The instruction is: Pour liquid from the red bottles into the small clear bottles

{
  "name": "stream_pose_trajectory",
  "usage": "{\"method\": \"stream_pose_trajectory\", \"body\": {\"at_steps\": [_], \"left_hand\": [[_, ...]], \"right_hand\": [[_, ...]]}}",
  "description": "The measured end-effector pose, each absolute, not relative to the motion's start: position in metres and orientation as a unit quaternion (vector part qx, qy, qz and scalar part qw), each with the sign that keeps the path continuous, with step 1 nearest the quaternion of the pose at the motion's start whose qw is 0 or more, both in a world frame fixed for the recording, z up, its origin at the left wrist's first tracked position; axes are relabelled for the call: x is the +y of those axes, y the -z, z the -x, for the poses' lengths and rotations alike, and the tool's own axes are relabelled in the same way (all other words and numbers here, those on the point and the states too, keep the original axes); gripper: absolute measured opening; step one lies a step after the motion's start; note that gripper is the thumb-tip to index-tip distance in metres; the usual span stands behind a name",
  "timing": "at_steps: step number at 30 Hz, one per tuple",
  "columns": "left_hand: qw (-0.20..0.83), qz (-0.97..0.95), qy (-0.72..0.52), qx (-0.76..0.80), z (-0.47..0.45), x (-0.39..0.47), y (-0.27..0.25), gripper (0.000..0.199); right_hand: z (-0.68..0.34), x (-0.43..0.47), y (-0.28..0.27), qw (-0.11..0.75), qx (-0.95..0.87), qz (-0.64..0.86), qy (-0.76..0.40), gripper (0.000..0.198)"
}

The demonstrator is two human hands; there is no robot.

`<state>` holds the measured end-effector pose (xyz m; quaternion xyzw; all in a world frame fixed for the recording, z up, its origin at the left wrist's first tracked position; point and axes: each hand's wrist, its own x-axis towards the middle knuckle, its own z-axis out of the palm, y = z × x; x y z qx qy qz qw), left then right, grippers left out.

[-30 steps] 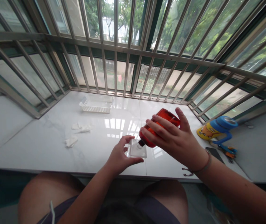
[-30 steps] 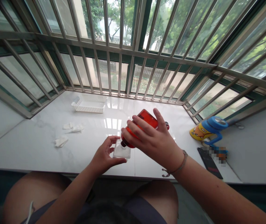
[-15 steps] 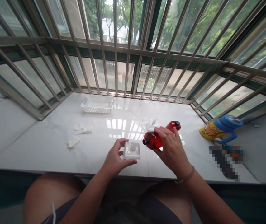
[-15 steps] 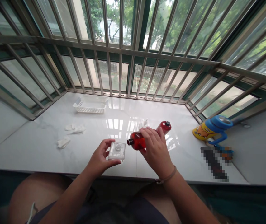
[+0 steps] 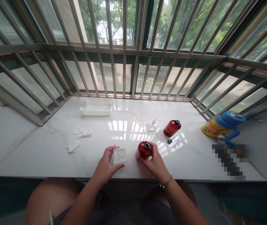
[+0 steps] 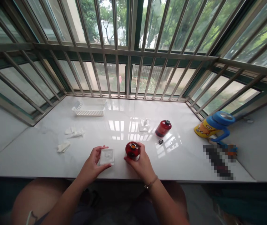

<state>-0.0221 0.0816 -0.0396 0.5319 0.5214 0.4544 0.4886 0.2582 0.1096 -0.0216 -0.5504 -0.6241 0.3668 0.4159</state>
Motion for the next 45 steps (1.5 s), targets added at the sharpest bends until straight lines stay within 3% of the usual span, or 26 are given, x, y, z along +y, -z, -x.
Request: {"method": "stream_pose_trajectory", "body": {"at_steps": [9, 14, 15, 18, 20, 31, 35, 37, 41, 45], "left_hand": [[0.447, -0.552, -0.426, 0.561, 0.031, 0.078, 0.036, 0.072], [0.445, -0.548, -0.431, 0.561, 0.035, 0.078, 0.042, 0.071], [0.445, -0.546, -0.432, 0.562, 0.036, 0.078, 0.044, 0.071], [0.446, -0.549, -0.426, 0.564, 0.039, 0.076, 0.047, 0.071], [0.446, -0.554, -0.421, 0.563, 0.041, 0.075, 0.047, 0.071], [0.417, -0.554, -0.41, 0.593, 0.045, 0.076, 0.053, 0.073], [0.346, -0.589, -0.361, 0.635, 0.049, 0.076, 0.046, 0.074], [0.313, -0.606, -0.345, 0.645, 0.05, 0.075, 0.039, 0.081], [0.241, -0.634, -0.375, 0.633, 0.042, 0.073, 0.02, 0.096], [0.199, -0.68, -0.408, 0.576, 0.013, 0.078, -0.006, 0.093]], "right_hand": [[-0.255, 0.118, 0.036, 0.409, -0.637, 0.521, -0.394, 0.082], [-0.273, 0.116, 0.044, 0.412, -0.683, 0.492, -0.348, 0.108], [-0.281, 0.116, 0.046, 0.411, -0.695, 0.493, -0.323, 0.103], [-0.309, 0.123, 0.047, 0.422, -0.698, 0.548, -0.186, 0.058], [-0.331, 0.13, 0.044, 0.422, -0.674, 0.601, -0.077, 0.039], [-0.384, 0.153, 0.046, 0.386, -0.618, 0.684, 0.023, 0.038], [-0.386, 0.16, 0.051, 0.278, -0.589, 0.759, 0.01, 0.053], [-0.387, 0.165, 0.053, 0.242, -0.586, 0.773, -0.008, 0.051], [-0.39, 0.172, 0.054, 0.264, -0.603, 0.751, -0.042, 0.03], [-0.381, 0.169, 0.041, 0.315, -0.639, 0.696, -0.088, 0.03]]}}
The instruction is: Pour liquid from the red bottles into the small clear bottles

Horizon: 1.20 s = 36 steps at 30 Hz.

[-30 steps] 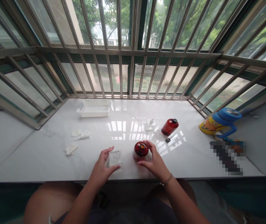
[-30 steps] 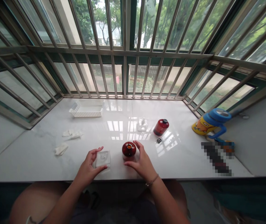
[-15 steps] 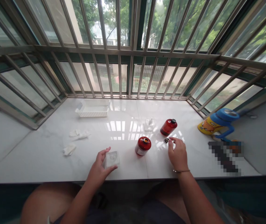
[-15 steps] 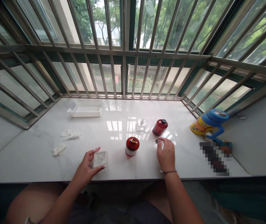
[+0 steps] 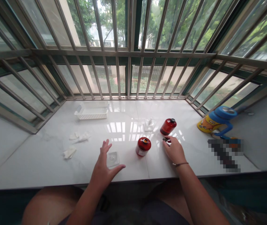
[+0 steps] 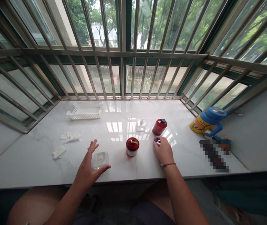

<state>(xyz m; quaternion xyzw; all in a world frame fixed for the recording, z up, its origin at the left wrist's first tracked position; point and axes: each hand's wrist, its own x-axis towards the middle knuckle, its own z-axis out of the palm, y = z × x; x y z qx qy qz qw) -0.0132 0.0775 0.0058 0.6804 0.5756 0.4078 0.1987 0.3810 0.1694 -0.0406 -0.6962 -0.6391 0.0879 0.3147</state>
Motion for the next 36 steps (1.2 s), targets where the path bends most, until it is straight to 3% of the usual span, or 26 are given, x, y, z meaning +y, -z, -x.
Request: {"method": "stream_pose_trajectory", "body": {"at_steps": [6, 10, 16, 23, 36], "left_hand": [[0.242, -0.759, -0.397, 0.457, -0.051, 0.113, -0.024, 0.095], [0.305, -0.763, -0.378, 0.426, -0.088, 0.142, -0.016, 0.107], [0.375, -0.72, -0.398, 0.427, -0.115, 0.149, -0.005, 0.085], [0.406, -0.69, -0.411, 0.436, -0.115, 0.133, -0.013, 0.078], [0.411, -0.686, -0.417, 0.431, -0.114, 0.133, -0.003, 0.082]], "right_hand": [[-0.343, 0.147, -0.015, 0.357, -0.738, 0.56, -0.123, 0.032], [-0.32, 0.136, -0.051, 0.323, -0.793, 0.503, -0.118, 0.04], [-0.302, 0.132, -0.079, 0.3, -0.817, 0.472, -0.142, 0.049], [-0.297, 0.126, -0.069, 0.328, -0.787, 0.478, -0.21, 0.046], [-0.285, 0.107, -0.025, 0.477, -0.628, 0.541, -0.291, 0.041]]}}
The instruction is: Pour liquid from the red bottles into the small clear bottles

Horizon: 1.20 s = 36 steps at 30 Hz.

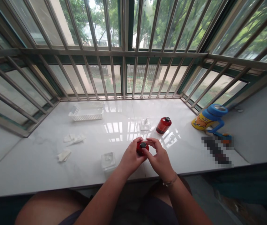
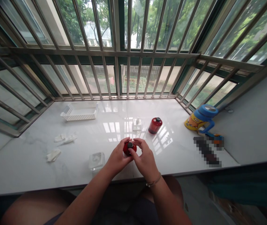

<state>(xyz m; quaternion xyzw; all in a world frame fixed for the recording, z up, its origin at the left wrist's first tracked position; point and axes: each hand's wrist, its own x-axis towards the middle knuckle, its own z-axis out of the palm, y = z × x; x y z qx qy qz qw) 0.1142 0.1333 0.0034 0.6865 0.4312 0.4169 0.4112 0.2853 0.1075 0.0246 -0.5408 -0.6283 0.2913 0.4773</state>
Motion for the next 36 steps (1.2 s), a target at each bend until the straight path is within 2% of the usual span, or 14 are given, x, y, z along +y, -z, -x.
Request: {"method": "stream_pose_trajectory", "body": {"at_steps": [5, 10, 14, 21, 26, 36], "left_hand": [[0.413, -0.684, -0.42, 0.43, -0.114, 0.133, -0.003, 0.082], [0.414, -0.684, -0.412, 0.437, -0.113, 0.133, -0.002, 0.087], [0.414, -0.681, -0.411, 0.443, -0.113, 0.134, -0.003, 0.089], [0.416, -0.681, -0.405, 0.446, -0.112, 0.133, -0.005, 0.087], [0.405, -0.686, -0.404, 0.449, -0.113, 0.134, -0.003, 0.087], [0.404, -0.68, -0.413, 0.451, -0.116, 0.132, -0.003, 0.08]], "right_hand": [[-0.283, 0.106, -0.015, 0.5, -0.594, 0.544, -0.319, 0.042], [-0.283, 0.1, -0.008, 0.528, -0.576, 0.563, -0.269, 0.064], [-0.279, 0.092, -0.004, 0.544, -0.58, 0.516, -0.318, 0.073], [-0.282, 0.091, -0.001, 0.566, -0.565, 0.516, -0.307, 0.049], [-0.277, 0.091, -0.01, 0.54, -0.6, 0.506, -0.306, 0.057], [-0.281, 0.106, -0.017, 0.509, -0.608, 0.554, -0.255, 0.053]]}}
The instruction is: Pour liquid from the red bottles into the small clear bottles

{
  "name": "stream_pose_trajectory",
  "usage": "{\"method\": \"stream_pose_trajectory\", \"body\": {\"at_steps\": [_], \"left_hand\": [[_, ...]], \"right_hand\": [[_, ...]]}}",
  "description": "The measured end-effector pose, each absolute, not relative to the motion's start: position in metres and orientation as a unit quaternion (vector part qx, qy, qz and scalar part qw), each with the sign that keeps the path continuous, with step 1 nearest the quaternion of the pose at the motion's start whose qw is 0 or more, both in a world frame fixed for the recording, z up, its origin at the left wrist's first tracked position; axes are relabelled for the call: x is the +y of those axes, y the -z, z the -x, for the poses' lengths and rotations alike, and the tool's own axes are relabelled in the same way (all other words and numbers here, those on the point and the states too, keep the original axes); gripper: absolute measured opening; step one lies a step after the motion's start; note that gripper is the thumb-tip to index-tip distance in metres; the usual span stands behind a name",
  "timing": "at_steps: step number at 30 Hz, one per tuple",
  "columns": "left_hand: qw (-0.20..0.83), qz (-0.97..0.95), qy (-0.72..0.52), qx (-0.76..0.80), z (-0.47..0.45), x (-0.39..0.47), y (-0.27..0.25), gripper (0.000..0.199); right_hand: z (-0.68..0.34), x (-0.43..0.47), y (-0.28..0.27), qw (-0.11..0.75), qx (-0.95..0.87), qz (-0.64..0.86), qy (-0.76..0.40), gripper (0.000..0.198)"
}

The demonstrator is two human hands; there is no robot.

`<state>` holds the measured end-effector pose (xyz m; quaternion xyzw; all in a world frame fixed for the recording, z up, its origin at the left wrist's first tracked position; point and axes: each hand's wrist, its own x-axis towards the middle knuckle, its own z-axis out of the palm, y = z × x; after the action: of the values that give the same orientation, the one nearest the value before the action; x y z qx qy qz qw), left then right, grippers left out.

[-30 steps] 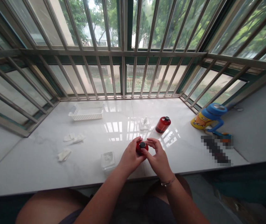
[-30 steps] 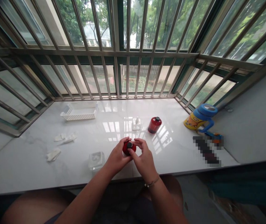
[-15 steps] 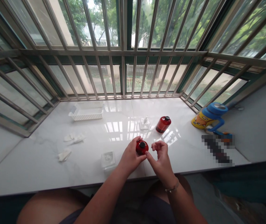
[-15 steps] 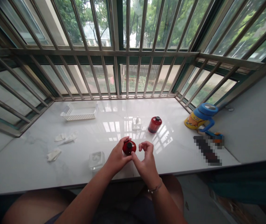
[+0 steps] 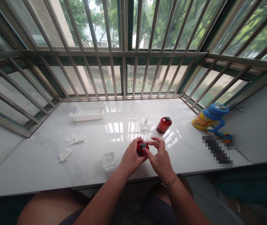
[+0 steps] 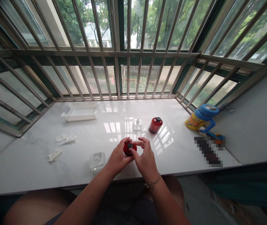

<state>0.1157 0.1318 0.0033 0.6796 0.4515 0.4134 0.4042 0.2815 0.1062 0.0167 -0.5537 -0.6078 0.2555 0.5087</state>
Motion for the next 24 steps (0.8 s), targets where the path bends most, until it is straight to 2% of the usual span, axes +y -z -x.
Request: {"method": "stream_pose_trajectory", "body": {"at_steps": [5, 10, 16, 22, 24], "left_hand": [[0.377, -0.682, -0.426, 0.46, -0.119, 0.129, -0.002, 0.078], [0.375, -0.681, -0.422, 0.466, -0.12, 0.129, -0.001, 0.077], [0.373, -0.678, -0.425, 0.47, -0.12, 0.128, 0.001, 0.077], [0.359, -0.681, -0.423, 0.478, -0.121, 0.126, 0.0, 0.072], [0.353, -0.684, -0.417, 0.484, -0.121, 0.125, 0.0, 0.073]], "right_hand": [[-0.279, 0.106, -0.017, 0.509, -0.614, 0.546, -0.256, 0.063], [-0.277, 0.106, -0.018, 0.501, -0.62, 0.541, -0.267, 0.052], [-0.277, 0.108, -0.019, 0.496, -0.587, 0.567, -0.297, 0.053], [-0.277, 0.107, -0.012, 0.496, -0.592, 0.572, -0.275, 0.049], [-0.276, 0.105, -0.008, 0.484, -0.609, 0.565, -0.275, 0.054]]}}
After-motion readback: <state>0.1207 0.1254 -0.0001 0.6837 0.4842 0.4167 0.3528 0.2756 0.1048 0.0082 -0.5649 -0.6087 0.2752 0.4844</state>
